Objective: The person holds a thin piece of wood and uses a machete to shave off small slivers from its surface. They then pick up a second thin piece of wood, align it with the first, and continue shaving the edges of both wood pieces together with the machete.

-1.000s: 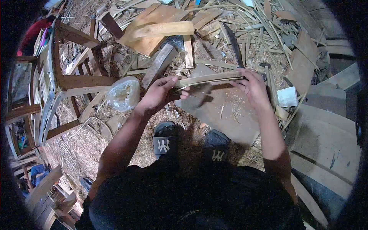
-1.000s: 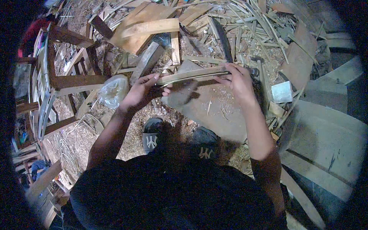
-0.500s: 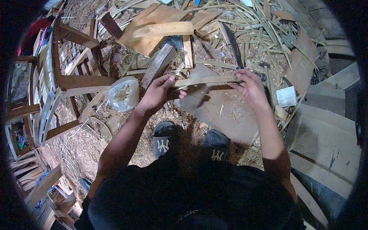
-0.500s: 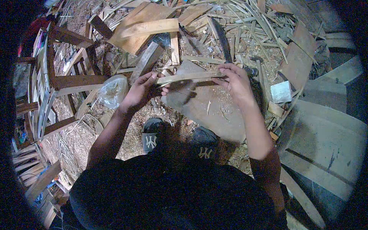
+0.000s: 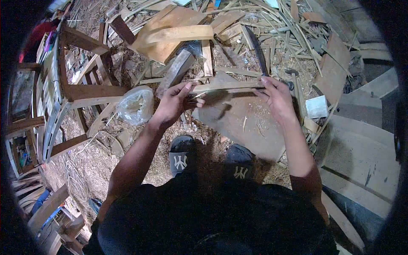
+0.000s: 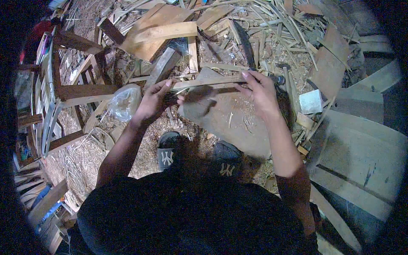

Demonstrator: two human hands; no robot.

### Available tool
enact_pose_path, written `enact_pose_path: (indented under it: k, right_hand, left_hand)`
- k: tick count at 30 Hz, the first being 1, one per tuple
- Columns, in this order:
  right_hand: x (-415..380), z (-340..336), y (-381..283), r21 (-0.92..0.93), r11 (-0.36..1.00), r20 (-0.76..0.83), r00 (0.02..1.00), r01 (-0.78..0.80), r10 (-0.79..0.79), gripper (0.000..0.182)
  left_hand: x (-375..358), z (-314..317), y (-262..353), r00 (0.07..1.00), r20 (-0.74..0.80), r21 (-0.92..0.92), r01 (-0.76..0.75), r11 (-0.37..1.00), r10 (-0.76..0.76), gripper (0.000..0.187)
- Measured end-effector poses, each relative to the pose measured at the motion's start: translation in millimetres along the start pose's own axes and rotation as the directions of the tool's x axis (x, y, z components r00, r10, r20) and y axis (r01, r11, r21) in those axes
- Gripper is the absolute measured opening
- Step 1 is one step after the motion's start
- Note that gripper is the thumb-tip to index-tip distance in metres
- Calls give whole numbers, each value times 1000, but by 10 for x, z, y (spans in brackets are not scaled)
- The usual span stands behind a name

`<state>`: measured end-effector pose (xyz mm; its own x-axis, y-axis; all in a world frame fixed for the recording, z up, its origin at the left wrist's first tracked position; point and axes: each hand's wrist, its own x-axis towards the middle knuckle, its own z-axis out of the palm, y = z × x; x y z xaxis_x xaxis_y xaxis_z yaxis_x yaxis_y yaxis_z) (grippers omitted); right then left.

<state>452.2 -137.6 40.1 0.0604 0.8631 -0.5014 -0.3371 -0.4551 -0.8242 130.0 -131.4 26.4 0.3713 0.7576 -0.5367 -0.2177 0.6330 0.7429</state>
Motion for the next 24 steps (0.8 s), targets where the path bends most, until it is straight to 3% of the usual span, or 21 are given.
enact_pose_path:
  k: [3, 8, 13, 24]
  right_hand:
    - [-25, 37, 4, -67, 997, 4, 999, 34, -34, 32]
    - [-53, 64, 24, -17, 999, -33, 998, 51, -51, 30]
    - [-34, 45, 43, 21, 998, -37, 998, 53, -52, 29]
    - [-35, 30, 87, 0, 998, -116, 991, 67, -66, 28]
  left_hand:
    - [-24, 29, 15, 999, -31, -3, -18, 1000, 18, 44]
    - [32, -11, -27, 998, -54, -56, -21, 998, 18, 42]
    - [37, -3, -23, 979, -202, -50, -22, 999, 11, 37]
    - [57, -86, -51, 993, -112, -85, -39, 996, 29, 34]
